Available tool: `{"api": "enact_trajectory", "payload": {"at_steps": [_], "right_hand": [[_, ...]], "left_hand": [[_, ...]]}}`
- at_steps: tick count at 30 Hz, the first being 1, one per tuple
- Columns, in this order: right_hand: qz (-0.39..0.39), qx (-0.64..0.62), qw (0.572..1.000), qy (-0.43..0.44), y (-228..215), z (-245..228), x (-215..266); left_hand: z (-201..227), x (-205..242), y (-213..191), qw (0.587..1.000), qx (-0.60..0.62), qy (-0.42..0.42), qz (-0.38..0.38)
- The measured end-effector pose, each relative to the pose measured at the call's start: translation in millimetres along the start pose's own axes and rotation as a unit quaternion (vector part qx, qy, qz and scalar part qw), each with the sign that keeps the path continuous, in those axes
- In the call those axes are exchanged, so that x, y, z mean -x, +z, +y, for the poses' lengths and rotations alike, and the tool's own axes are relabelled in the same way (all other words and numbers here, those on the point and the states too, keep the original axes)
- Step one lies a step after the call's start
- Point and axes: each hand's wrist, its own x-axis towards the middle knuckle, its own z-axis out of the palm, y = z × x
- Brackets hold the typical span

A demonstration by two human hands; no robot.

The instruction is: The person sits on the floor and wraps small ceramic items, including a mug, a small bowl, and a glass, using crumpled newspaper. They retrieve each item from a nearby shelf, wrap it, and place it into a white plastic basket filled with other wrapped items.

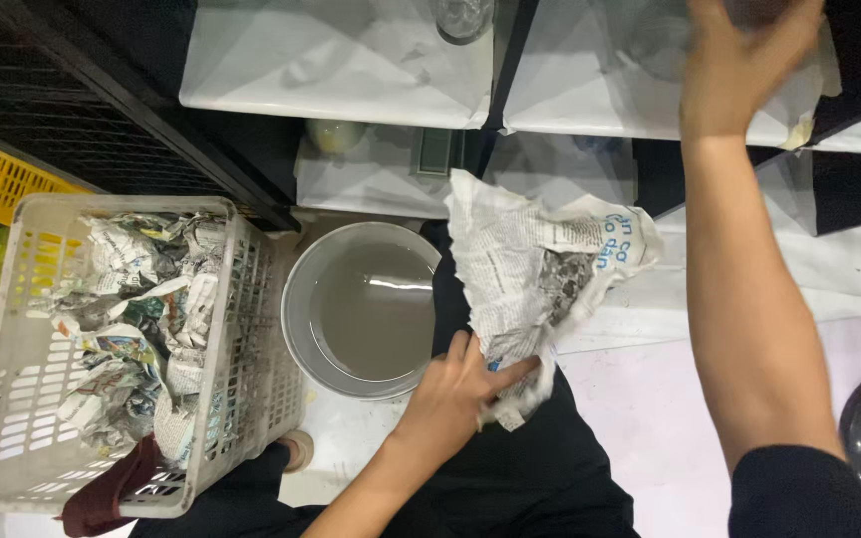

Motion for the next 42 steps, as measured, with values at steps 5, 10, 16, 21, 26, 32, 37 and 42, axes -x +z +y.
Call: {"api": "enact_trajectory", "payload": {"at_steps": [5, 10, 16, 21, 26, 32, 37, 42], "right_hand": [[0.069, -0.145, 0.984, 0.078, -14, -34, 16], [0.097, -0.229, 0.952, 0.179, -35, -73, 26], [0.031, -0.351, 0.903, 0.248, -71, -149, 72], [-0.091, -0.483, 0.789, 0.369, -98, -223, 113], [-0.148, -0.504, 0.693, 0.494, -67, -268, 168], [-0.197, -0.507, 0.655, 0.525, 1, -286, 213], [-0.280, -0.531, 0.616, 0.509, 77, -303, 243], [-0.319, -0.514, 0.529, 0.595, 143, -314, 293]], "left_hand": [[8, 2, 0, 0.998, -0.047, -0.014, -0.041], [15, -2, 13, 0.999, 0.005, -0.034, 0.017], [28, -16, 45, 0.997, -0.002, -0.068, 0.024], [37, -26, 55, 0.990, -0.058, -0.066, 0.112], [23, -23, 38, 0.972, 0.065, -0.011, 0.226], [-27, 31, -1, 0.890, 0.326, -0.215, 0.235], [-91, 100, -36, 0.885, 0.125, -0.225, 0.388], [-141, 190, -66, 0.862, 0.147, -0.299, 0.381]]}}
